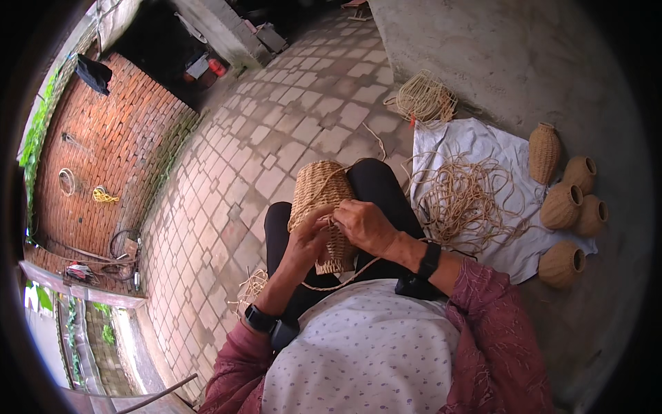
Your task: Weaving a basket using dried plant fibers or rope.
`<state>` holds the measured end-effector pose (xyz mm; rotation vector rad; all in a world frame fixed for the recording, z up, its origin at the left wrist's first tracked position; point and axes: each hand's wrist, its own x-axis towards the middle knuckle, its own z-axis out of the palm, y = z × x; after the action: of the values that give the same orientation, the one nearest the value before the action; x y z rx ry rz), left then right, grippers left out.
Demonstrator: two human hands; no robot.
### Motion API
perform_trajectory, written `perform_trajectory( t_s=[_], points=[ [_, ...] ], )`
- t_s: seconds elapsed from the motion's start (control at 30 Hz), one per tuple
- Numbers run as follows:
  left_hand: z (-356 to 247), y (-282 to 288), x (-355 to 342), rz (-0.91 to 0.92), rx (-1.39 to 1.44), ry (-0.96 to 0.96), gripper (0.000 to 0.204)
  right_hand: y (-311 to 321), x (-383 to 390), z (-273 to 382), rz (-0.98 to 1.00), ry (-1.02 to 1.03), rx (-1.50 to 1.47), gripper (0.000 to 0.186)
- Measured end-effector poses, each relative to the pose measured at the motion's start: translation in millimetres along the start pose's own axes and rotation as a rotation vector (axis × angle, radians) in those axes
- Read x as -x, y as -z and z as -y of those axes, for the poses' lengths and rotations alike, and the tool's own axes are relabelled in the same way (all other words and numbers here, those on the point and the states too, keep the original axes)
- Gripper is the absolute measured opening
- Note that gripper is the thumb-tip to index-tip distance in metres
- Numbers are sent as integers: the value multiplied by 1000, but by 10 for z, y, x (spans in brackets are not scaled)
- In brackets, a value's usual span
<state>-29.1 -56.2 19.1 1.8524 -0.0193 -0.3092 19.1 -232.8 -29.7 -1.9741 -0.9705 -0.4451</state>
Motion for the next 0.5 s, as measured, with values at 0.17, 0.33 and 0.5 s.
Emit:
perform_trajectory(
  t_s=[0.17,0.33,0.5],
  points=[
    [-66,35,98,-24,402,68,52,24,-153,155,66,95,217,5],
    [-81,132,167,40,450,33,54,-24,-279,278,171,198,501,5],
    [149,491,291,-420,-203,-211,44,223,-143,23,3,-115,379,8]
  ],
)
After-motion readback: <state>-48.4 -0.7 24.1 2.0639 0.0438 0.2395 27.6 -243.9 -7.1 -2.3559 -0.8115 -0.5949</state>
